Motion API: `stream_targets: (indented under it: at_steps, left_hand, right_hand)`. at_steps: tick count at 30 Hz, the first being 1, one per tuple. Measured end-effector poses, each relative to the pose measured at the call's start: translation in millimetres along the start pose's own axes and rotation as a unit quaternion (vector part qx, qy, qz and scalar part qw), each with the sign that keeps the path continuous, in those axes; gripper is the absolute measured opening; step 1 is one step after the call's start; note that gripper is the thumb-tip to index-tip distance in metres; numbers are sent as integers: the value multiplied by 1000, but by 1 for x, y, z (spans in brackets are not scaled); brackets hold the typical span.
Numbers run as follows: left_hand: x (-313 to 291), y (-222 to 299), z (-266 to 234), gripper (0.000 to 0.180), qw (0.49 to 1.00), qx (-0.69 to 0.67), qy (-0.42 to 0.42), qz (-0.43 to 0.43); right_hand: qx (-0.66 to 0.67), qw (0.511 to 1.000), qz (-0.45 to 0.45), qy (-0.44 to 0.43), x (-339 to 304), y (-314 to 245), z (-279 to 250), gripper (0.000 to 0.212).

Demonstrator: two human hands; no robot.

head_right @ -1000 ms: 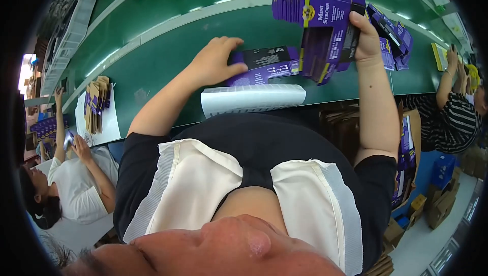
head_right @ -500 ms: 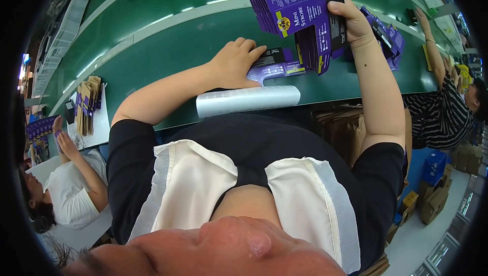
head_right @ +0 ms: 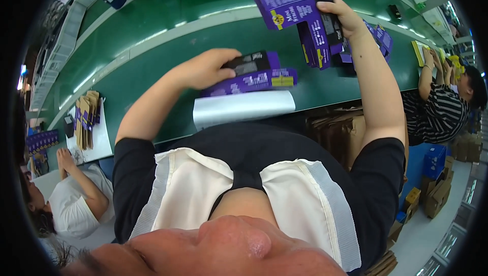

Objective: Applying labels and organizing product boxes on a factory assembly line.

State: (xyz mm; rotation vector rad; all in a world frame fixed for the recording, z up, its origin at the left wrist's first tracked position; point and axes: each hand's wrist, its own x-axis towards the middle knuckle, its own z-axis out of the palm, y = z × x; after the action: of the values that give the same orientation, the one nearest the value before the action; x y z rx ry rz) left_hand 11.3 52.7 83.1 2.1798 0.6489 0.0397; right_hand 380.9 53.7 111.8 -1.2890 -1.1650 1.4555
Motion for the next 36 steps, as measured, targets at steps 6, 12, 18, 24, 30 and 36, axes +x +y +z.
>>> stream_targets:
  at_steps: [6,12,18,24,30,36]
  left_hand:
    - [-28,27,-6,31,976,61,74,193]
    - [-33,19,-51,34,982,-5,104,159]
    - [-44,-2,-90,46,922,-317,174,139]
    - [-42,-21,-99,53,914,-337,206,88]
    - [-15,-29,-79,42,944,-259,199,45]
    - [9,-33,-73,47,973,-208,101,-9]
  right_hand:
    - [-44,991,42,-122,44,25,36,85]
    - [-191,949,97,-232,84,49,105,67]
    - [-334,886,63,-317,122,36,134,64]
    - [-391,840,107,-360,115,28,159,63]
    - [-473,853,-104,-194,96,13,151,59]
    - [-291,951,-60,-87,79,14,107,53]
